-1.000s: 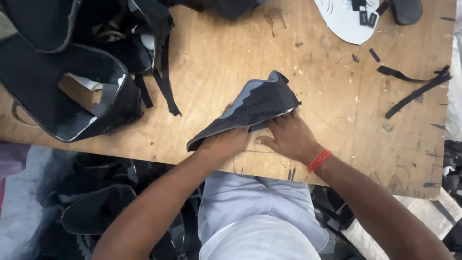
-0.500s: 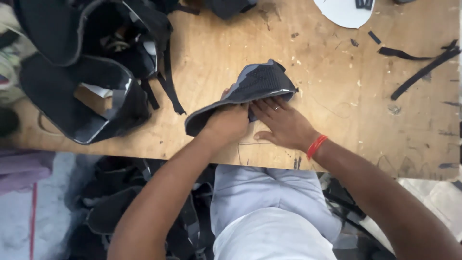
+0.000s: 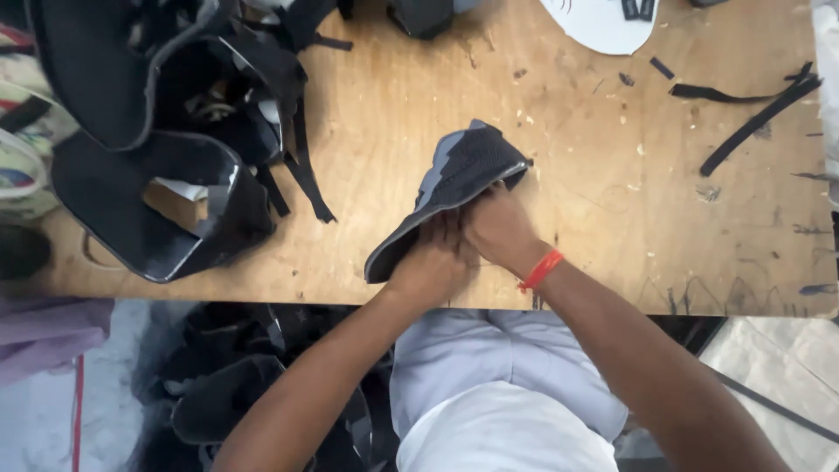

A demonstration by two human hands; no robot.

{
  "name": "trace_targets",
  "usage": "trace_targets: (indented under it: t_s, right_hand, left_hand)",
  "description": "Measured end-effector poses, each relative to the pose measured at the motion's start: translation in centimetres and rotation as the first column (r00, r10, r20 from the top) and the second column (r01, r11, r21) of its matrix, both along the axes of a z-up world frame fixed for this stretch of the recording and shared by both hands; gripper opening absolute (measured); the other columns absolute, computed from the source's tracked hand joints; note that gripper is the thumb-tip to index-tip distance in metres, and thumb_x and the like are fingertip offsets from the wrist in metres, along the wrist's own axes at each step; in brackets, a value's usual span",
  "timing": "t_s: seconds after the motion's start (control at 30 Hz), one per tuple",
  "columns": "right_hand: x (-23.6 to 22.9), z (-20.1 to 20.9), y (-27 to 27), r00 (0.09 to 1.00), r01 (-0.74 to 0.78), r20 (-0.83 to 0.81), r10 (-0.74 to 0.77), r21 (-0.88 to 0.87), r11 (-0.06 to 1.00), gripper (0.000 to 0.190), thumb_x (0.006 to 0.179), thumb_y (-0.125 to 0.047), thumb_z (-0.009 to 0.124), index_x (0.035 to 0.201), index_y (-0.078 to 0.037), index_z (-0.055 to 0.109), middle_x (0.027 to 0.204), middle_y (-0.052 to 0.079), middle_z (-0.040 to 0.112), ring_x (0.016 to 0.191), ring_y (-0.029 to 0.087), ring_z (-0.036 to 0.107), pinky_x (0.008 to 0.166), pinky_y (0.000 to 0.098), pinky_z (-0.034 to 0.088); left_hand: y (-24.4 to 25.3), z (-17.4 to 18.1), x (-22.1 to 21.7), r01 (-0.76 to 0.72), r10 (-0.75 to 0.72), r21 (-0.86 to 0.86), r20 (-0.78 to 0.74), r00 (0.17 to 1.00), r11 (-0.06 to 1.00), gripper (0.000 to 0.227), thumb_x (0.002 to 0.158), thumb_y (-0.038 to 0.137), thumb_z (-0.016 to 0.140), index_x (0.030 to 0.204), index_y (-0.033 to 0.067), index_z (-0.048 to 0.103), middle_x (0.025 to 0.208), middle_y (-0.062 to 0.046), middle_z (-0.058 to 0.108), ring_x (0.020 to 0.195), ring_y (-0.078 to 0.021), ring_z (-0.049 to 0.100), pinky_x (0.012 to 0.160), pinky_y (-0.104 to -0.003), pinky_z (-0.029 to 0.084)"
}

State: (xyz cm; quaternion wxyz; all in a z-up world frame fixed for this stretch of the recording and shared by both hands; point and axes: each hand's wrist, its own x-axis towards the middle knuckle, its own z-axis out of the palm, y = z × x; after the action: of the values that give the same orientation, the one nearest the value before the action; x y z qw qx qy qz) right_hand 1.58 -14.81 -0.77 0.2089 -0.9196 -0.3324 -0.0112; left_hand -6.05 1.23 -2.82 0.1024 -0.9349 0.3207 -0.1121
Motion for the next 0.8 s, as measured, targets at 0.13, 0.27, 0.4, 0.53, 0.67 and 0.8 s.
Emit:
trace_targets:
  t_s: [0.13,0.27,0.4,0.53,0.67,0.8]
  right_hand:
    - [0.6,-0.4,0.3,0.955,-0.152,0.221,0.198,-0.209,0.966,0.038,0.086,-0.019,0.057,0.116,0.0,0.071,0.123,0.02,0.067,0.122,0.041,0.056,0.112,0.0555,0.037]
    - [0.1,0.5,1.0,0.948,-0.174,0.205,0.244,-0.309,0.935,0.036,0.084,-0.023,0.058,0.109,-0.001,0.073,0.115,0.017,0.069,0.118,0.042,0.056,0.107,0.0652,0.031]
    - [-0.4,1.3,-0.7,0.93,-0.222,0.263,0.257,-0.156,0.963,0.033,0.083,-0.017,0.06,0.11,-0.004,0.072,0.117,0.015,0.069,0.121,0.045,0.054,0.111,0.0658,0.028]
    - [-2.1,4.2,-2.2,0.967,-0.253,0.085,0.239,0.261,0.932,0.03,0.1,-0.014,0.059,0.127,-0.003,0.066,0.134,0.017,0.065,0.132,0.038,0.055,0.118,0.0508,0.036]
    - [-1.1,14.1,0.8,0.862,-0.114,0.506,-0.019,0.231,0.966,0.053,0.093,-0.022,0.066,0.139,0.004,0.059,0.137,0.028,0.057,0.13,0.044,0.051,0.109,0.0509,0.039]
    - [2.0,14.1,1.0,0.937,-0.144,0.315,0.151,-0.047,0.988,0.039,0.084,-0.019,0.072,0.122,-0.008,0.071,0.12,0.019,0.067,0.107,0.037,0.062,0.086,0.0502,0.047]
  left_hand:
    - [-1.2,2.0,0.0,-0.031,-0.016,-0.268,-0.172,0.985,0.963,0.049,0.098,0.036,0.054,0.118,-0.0073,0.064,0.131,-0.042,0.057,0.122,-0.0619,0.053,0.111,-0.068,0.037]
    - [-1.8,2.0,-0.2,-0.109,0.061,-0.173,-0.262,0.963,0.979,0.058,0.099,0.043,0.055,0.129,-0.0051,0.063,0.132,-0.045,0.052,0.122,-0.065,0.048,0.109,-0.071,0.032]
    - [-2.7,1.2,-1.2,-0.158,0.071,-0.397,-0.225,0.972,0.904,0.062,0.098,0.044,0.053,0.137,-0.0037,0.06,0.138,-0.04,0.047,0.129,-0.0644,0.043,0.116,-0.072,0.025]
    - [-3.2,1.7,-1.5,-0.215,0.145,-0.486,-0.177,0.973,0.847,0.073,0.091,0.047,0.054,0.142,-0.0056,0.053,0.149,-0.032,0.044,0.135,-0.064,0.034,0.115,-0.072,0.02]
    - [-3.6,3.0,-1.9,-0.24,0.176,-0.49,-0.173,0.969,0.838,0.077,0.093,0.05,0.052,0.147,-0.0046,0.045,0.152,-0.024,0.045,0.138,-0.0608,0.032,0.115,-0.071,0.022]
    - [-4.1,1.0,-0.9,-0.304,0.218,-0.379,-0.253,0.942,0.874,0.062,0.107,0.033,0.054,0.154,-0.0038,0.039,0.154,-0.023,0.048,0.148,-0.0437,0.04,0.123,-0.064,0.03]
